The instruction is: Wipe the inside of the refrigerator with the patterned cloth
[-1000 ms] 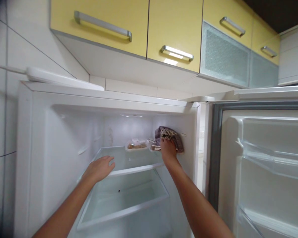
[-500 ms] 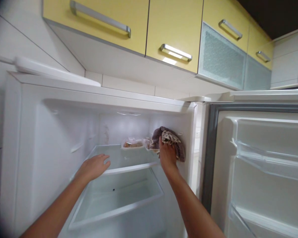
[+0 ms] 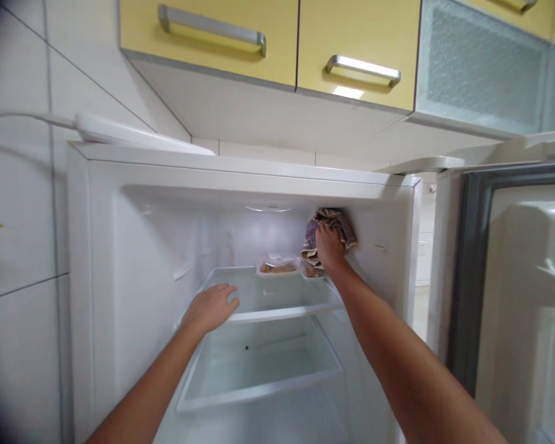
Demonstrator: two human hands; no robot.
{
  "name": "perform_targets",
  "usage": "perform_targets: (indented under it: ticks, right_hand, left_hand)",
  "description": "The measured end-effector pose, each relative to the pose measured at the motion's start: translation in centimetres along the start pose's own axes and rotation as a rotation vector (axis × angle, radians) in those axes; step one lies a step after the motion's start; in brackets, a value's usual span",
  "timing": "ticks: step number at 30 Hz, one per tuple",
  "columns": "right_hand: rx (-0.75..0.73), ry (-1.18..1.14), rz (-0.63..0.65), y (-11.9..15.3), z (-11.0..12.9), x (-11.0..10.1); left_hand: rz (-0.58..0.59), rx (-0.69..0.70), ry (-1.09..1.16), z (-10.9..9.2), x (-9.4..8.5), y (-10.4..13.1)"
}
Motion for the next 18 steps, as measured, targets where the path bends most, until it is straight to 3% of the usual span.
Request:
perform_targets:
  ticks: [6,11,15,18]
  right_hand:
    - [0.119,0.029,-0.006,4.9,-1.5,-0.8]
    - [0.175,0.11,-0.002,12.8,-1.6,-1.4]
    - [0.225,0.178,0.152,18.7,-2.6,-0.2]
    - [0.235,0.217,0.155,19.8,-3.5,-0.5]
  left_hand:
    - [0.006,0.01,-0.005,0.2,0.1,-0.1]
    - [0.001,0.027,0.009,0.1,0.0,-0.1]
    - [-0.004,0.026,0.009,0.2,-0.2,-0.1]
    - [-0.001,0.024,0.01,0.2,-0.3,-0.2]
Point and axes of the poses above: each hand's wrist, its own y-axis away from the middle knuckle, its own x-axis out of the palm, z = x × y, the point moved 6 cm from there along -y, towards the middle knuckle, and after that the axes turned 1 degree about -y, right-handed, at the moved point
